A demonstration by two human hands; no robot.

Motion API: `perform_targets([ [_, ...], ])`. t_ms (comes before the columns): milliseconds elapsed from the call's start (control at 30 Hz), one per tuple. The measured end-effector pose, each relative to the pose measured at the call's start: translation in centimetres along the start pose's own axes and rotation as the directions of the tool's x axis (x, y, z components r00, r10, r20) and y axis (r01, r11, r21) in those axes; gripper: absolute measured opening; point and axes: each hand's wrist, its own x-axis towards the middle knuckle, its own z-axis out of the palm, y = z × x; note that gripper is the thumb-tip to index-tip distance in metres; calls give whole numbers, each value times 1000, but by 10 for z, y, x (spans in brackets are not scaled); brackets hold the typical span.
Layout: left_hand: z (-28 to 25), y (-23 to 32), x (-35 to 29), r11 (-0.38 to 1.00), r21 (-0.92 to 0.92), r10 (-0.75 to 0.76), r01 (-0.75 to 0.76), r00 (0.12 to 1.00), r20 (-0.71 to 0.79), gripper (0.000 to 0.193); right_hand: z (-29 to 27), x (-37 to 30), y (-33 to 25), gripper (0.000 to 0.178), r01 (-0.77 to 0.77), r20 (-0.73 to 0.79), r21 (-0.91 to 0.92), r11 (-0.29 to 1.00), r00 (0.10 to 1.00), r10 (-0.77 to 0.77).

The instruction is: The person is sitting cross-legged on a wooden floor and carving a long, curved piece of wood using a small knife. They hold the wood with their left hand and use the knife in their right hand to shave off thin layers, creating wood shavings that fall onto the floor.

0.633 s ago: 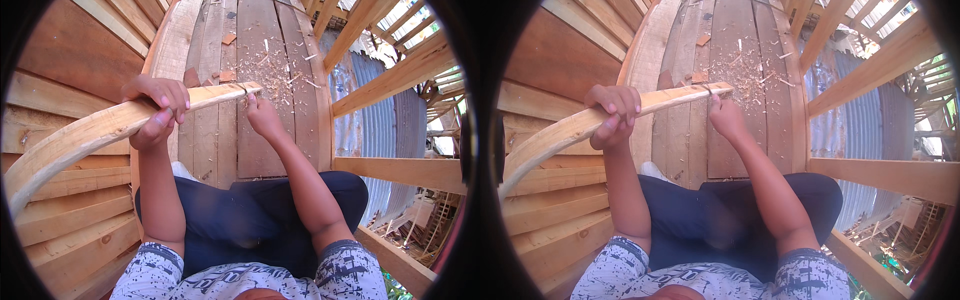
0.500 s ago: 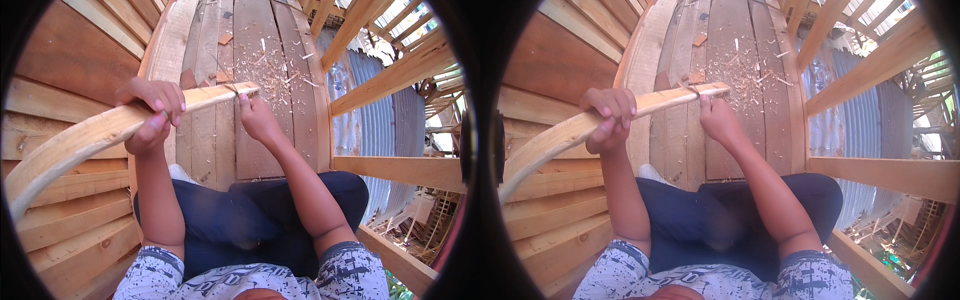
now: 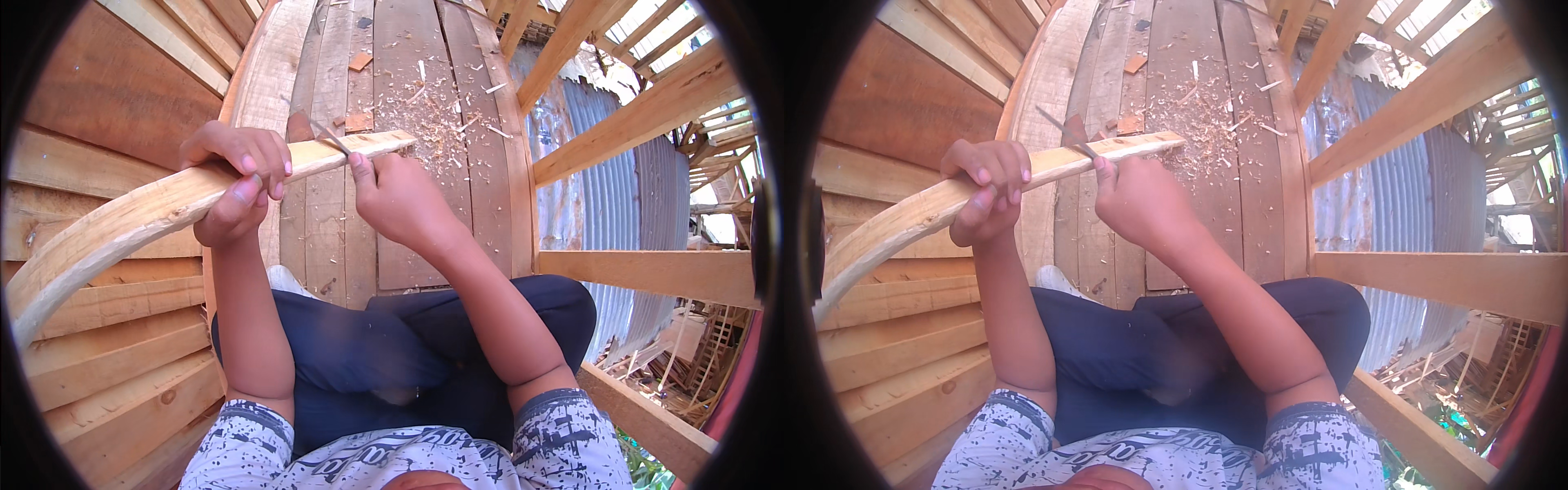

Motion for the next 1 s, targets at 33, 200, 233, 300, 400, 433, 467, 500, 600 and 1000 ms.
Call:
perform_targets([
  [33, 0, 0, -1, 1000, -2, -2, 2, 1000, -4, 17, 0, -2, -3, 60, 48, -12, -20, 999, 999, -49],
  [200, 4, -5, 6, 1000, -23, 10, -10, 1000, 20, 16, 17, 38, 63, 59, -129, -26, 199, 971, 990, 137],
  [233, 5, -5, 7, 999, -42, 20, -20, 1000, 13, 16, 18, 41, 67, 58, -177, -60, 184, 967, 980, 191],
  [300, -1, -3, -1, 998, -56, 24, -25, 1000, -17, 16, 14, 14, 28, 57, -40, -80, 119, 992, 996, 50],
  [400, 1, -4, 1, 998, -56, 31, -32, 999, -20, 16, 20, 4, 22, 57, 171, -144, 151, 974, 978, -149],
  [433, 1, -4, 2, 998, -58, 33, -34, 999, -16, 16, 20, 4, 23, 56, 201, -148, 129, 971, 972, -181],
  [467, 1, -4, 2, 998, -60, 34, -34, 999, -13, 16, 21, 5, 23, 55, 235, -150, 105, 966, 964, -219],
  [500, 0, -4, 2, 998, -61, 34, -35, 999, -10, 16, 20, 6, 23, 56, 243, -158, 102, 965, 962, -225],
  [600, 3, -4, 2, 998, -51, 22, -24, 999, -31, 16, 20, 9, 34, 57, 168, -174, 114, 979, 974, -147],
  [1000, 1, -2, -1, 998, -56, 33, -35, 999, -34, 15, 22, 26, 55, 61, -22, -80, 58, 998, 996, 26],
])
